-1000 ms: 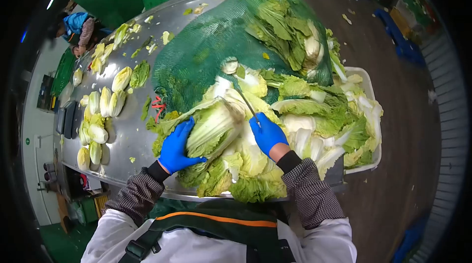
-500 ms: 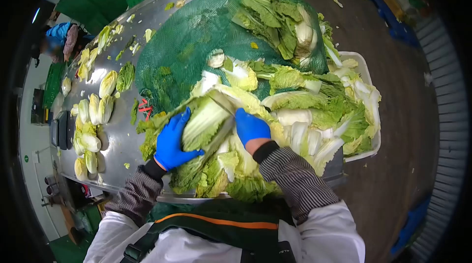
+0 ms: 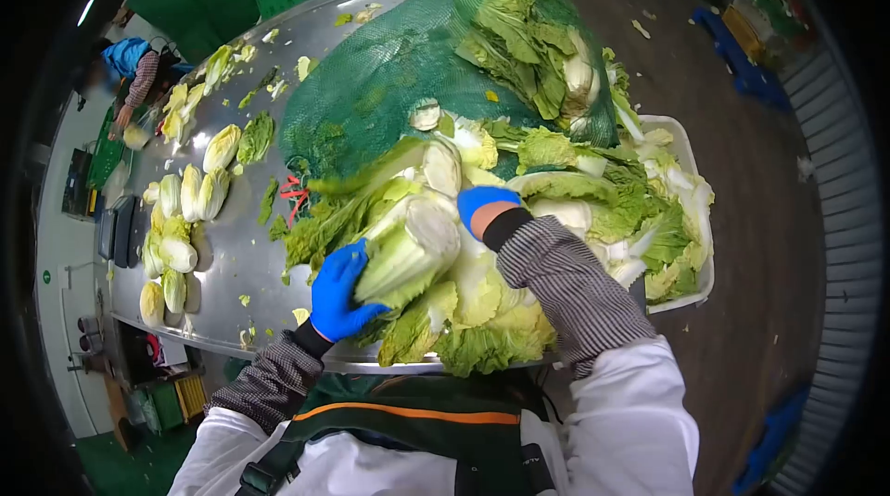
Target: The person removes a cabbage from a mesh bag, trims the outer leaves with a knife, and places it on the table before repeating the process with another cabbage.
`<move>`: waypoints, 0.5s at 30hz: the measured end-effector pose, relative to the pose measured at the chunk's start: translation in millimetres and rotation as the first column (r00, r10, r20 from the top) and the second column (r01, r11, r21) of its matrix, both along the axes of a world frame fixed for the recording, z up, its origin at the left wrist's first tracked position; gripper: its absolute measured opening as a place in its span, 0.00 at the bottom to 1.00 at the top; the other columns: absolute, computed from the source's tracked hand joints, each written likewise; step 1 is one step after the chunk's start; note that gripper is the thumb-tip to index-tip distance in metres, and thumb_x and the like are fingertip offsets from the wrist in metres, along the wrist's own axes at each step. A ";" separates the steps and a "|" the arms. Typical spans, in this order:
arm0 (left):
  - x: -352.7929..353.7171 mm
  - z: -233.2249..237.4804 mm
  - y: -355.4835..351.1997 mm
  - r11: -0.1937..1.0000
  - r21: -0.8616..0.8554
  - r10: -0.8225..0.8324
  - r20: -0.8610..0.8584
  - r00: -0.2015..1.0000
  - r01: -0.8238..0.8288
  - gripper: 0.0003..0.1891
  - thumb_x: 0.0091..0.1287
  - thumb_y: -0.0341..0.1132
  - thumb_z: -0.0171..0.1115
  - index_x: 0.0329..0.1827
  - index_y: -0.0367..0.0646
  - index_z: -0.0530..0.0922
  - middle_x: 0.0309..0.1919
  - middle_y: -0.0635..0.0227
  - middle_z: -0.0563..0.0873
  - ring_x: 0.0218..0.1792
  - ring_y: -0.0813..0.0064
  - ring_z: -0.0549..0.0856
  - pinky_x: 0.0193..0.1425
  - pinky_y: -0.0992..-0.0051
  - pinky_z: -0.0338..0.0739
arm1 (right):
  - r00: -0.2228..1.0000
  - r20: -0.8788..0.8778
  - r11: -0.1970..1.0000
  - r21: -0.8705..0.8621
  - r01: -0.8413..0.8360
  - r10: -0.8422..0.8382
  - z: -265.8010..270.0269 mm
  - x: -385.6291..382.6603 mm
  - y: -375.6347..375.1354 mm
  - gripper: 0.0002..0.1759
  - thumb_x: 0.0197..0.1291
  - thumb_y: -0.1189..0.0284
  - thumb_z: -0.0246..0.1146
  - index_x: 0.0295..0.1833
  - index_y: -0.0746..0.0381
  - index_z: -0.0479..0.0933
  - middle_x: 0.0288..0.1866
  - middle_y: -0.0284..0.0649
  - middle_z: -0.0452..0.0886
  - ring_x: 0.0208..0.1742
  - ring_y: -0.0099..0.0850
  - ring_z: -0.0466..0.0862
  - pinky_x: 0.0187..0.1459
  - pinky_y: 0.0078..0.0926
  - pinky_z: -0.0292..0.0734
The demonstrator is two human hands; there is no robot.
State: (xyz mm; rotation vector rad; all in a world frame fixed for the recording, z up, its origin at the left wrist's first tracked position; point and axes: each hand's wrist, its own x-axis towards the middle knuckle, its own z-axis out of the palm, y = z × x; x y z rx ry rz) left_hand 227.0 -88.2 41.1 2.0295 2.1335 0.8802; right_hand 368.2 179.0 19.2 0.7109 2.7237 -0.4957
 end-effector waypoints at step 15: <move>-37.0 9.5 42.5 0.888 0.019 0.429 0.323 0.844 -0.459 0.35 0.52 0.35 0.69 0.66 0.42 0.68 0.51 0.51 0.81 0.48 0.55 0.83 0.54 0.66 0.77 | 0.668 -0.435 0.780 -0.494 0.383 -0.603 7.8 55.6 -80.1 0.33 0.48 0.45 0.68 0.46 0.64 0.74 0.41 0.48 0.75 0.44 0.46 0.78 0.45 0.41 0.73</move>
